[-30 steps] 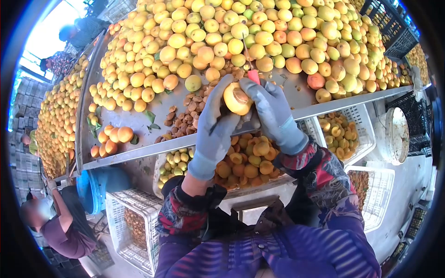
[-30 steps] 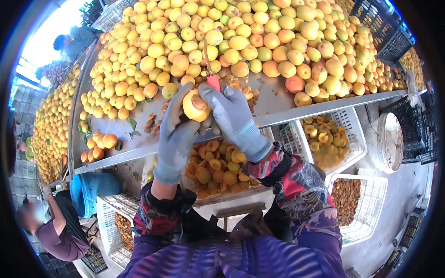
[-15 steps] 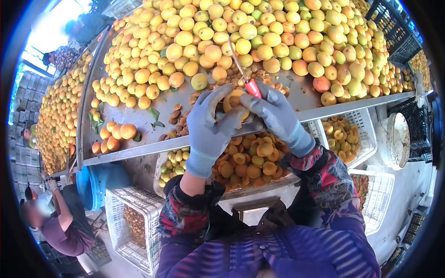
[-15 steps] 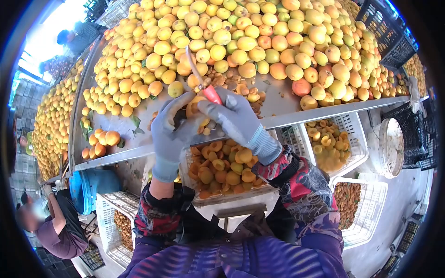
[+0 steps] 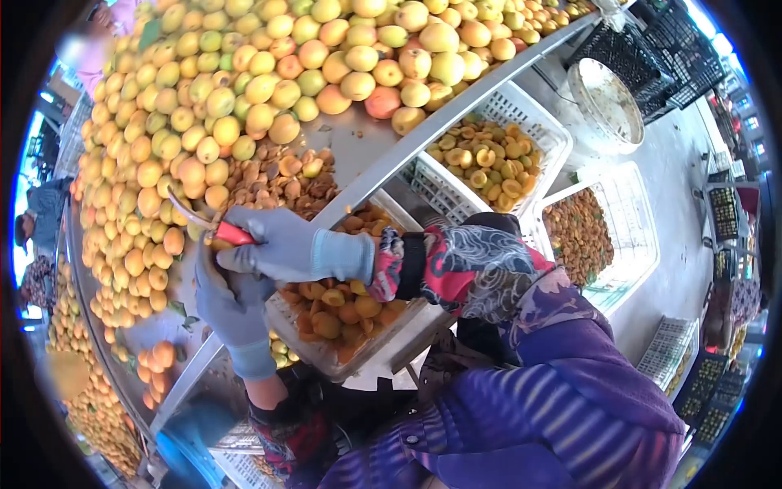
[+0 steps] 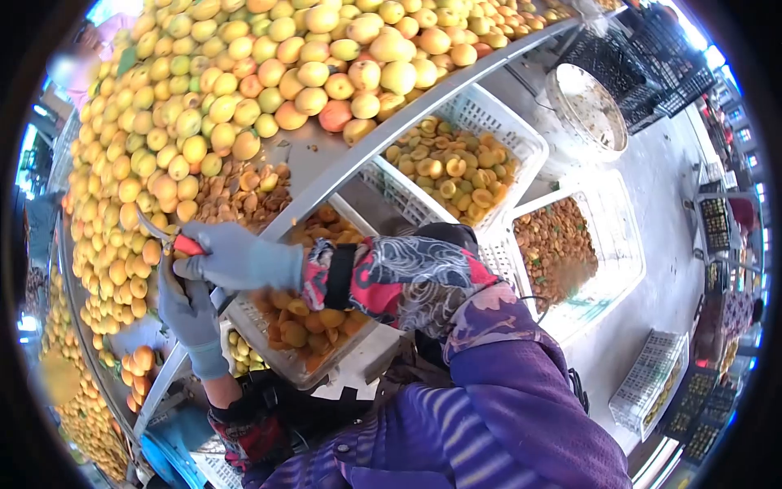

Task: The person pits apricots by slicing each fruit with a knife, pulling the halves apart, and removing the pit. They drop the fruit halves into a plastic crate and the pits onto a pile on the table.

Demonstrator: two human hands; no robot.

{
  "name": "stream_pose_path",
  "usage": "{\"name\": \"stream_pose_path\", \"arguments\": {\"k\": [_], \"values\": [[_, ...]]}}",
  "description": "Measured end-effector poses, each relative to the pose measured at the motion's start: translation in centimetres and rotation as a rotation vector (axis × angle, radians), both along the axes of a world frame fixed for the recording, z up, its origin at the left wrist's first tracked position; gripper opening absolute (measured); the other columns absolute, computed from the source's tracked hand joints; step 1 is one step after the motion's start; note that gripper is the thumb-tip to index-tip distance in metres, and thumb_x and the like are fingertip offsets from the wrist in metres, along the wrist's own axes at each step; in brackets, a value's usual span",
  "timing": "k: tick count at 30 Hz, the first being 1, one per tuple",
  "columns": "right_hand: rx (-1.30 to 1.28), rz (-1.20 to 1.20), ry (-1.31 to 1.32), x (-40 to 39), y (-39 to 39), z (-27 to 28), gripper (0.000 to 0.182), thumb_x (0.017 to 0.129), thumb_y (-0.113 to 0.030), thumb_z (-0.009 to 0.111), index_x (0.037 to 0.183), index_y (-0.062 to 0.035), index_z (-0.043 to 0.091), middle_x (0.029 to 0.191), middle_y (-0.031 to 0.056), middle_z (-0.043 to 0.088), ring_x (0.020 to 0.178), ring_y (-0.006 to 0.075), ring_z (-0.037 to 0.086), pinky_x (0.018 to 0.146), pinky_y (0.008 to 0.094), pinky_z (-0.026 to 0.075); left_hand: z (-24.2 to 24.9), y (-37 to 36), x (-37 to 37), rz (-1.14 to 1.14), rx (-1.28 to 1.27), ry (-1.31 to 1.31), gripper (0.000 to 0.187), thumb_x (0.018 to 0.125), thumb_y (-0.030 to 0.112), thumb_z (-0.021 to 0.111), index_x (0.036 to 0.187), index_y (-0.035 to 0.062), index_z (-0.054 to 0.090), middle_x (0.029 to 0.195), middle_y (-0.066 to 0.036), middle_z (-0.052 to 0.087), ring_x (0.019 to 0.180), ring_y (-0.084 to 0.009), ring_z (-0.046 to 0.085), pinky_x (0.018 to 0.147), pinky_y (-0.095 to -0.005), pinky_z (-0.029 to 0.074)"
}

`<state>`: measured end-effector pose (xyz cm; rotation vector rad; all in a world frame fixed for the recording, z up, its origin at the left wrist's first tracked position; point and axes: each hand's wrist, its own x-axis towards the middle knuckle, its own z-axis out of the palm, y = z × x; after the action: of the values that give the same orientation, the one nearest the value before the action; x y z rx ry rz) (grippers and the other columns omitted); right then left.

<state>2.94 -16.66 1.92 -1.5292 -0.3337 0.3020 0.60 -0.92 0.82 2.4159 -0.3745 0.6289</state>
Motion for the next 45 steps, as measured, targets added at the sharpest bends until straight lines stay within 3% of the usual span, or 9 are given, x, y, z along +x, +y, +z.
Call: {"name": "stream_pose_path", "arguments": {"k": [8,10,12,14,25,36,40,42,45], "values": [[-0.205,-0.222,-0.245,0.0,0.2,-0.3,0.030,0.086,-0.033,0.060,0.095,-0.0061,0.050,0.078,0.0189,0.062,0.077,0.0380,0.063,0.069,0.0427,0.049,-1.1,-1.6,0.6,-0.001,-0.045,-0.096,0.039,0.085,0.005,0.051,0.124,-0.0018,0.052,0.092,-0.017,0.064,0.077,-0.0264,0.063,0.071,-0.0358,0.049],[-0.294,-0.256,-0.262,0.0,0.1,-0.3,0.030,0.085,-0.035,0.059,0.093,-0.0066,0.051,0.077,0.0191,0.062,0.074,0.0392,0.063,0.065,0.0440,0.049,-2.7,-0.5,0.9,-0.034,-0.381,0.228,0.036,0.086,0.004,0.050,0.122,-0.0019,0.051,0.083,-0.013,0.064,0.069,-0.0248,0.062,0.065,-0.0364,0.049],[-0.240,-0.292,-0.284,0.5,0.6,-0.9,0.028,0.085,-0.032,0.062,0.095,-0.0067,0.057,0.076,0.0171,0.063,0.075,0.0359,0.065,0.066,0.0406,0.051,-3.2,-1.4,1.2,-0.107,-1.480,0.491,0.035,0.083,0.000,0.048,0.118,-0.0021,0.052,0.072,-0.012,0.060,0.060,-0.0266,0.059,0.058,-0.0369,0.048],[-0.197,-0.300,-0.313,0.7,0.5,-0.8,0.031,0.083,-0.036,0.059,0.090,-0.0062,0.052,0.074,0.0203,0.062,0.073,0.0402,0.062,0.064,0.0470,0.048,-1.4,-2.1,1.2,-0.034,-0.111,-0.143,0.036,0.079,-0.004,0.046,0.115,-0.0015,0.053,0.066,-0.013,0.055,0.055,-0.0286,0.056,0.056,-0.0365,0.046],[-0.236,-0.241,-0.258,1.2,0.5,-0.8,0.033,0.085,-0.032,0.061,0.083,-0.0010,0.050,0.063,0.0157,0.056,0.061,0.0328,0.059,0.057,0.0385,0.045,0.0,-2.3,0.8,-0.111,-0.512,0.154,0.036,0.079,-0.006,0.046,0.114,-0.0038,0.054,0.067,-0.006,0.048,0.056,-0.0094,0.044,0.056,-0.0217,0.041],[-0.330,-0.234,-0.226,1.3,0.1,0.2,0.031,0.084,-0.028,0.063,0.084,0.0011,0.051,0.059,0.0129,0.054,0.052,0.0212,0.057,0.050,0.0335,0.044,-0.4,-2.2,1.5,-0.028,-0.482,0.138,0.026,0.081,-0.007,0.044,0.102,-0.0017,0.057,0.075,-0.012,0.057,0.063,-0.0142,0.053,0.064,-0.0253,0.045],[-0.034,-0.238,0.031,1.1,0.0,0.5,0.025,0.087,-0.023,0.059,0.085,0.0012,0.053,0.059,0.0018,0.051,0.050,0.0102,0.054,0.046,0.0279,0.042,0.6,-1.1,1.9,-0.046,-0.560,0.108,0.026,0.081,-0.007,0.040,0.097,-0.0015,0.059,0.077,-0.008,0.057,0.063,-0.0130,0.055,0.063,-0.0249,0.046],[-0.051,-0.251,-0.022,1.5,-0.2,-0.1,0.022,0.088,-0.020,0.058,0.087,0.0013,0.055,0.059,-0.0019,0.049,0.051,0.0055,0.051,0.045,0.0251,0.040,0.8,-1.0,1.9,-0.082,-0.654,0.207,0.029,0.080,-0.007,0.040,0.101,-0.0022,0.059,0.085,-0.006,0.060,0.070,-0.0118,0.059,0.063,-0.0244,0.050],[-0.072,-0.244,-0.043,2.1,-0.3,-0.4,0.023,0.088,-0.021,0.058,0.089,0.0019,0.056,0.059,-0.0012,0.049,0.050,0.0053,0.047,0.045,0.0247,0.039,1.3,-0.5,1.7,-0.278,-1.289,0.535,0.031,0.084,-0.002,0.043,0.111,-0.0029,0.057,0.097,-0.007,0.059,0.072,-0.0099,0.061,0.059,-0.0257,0.057]]}}
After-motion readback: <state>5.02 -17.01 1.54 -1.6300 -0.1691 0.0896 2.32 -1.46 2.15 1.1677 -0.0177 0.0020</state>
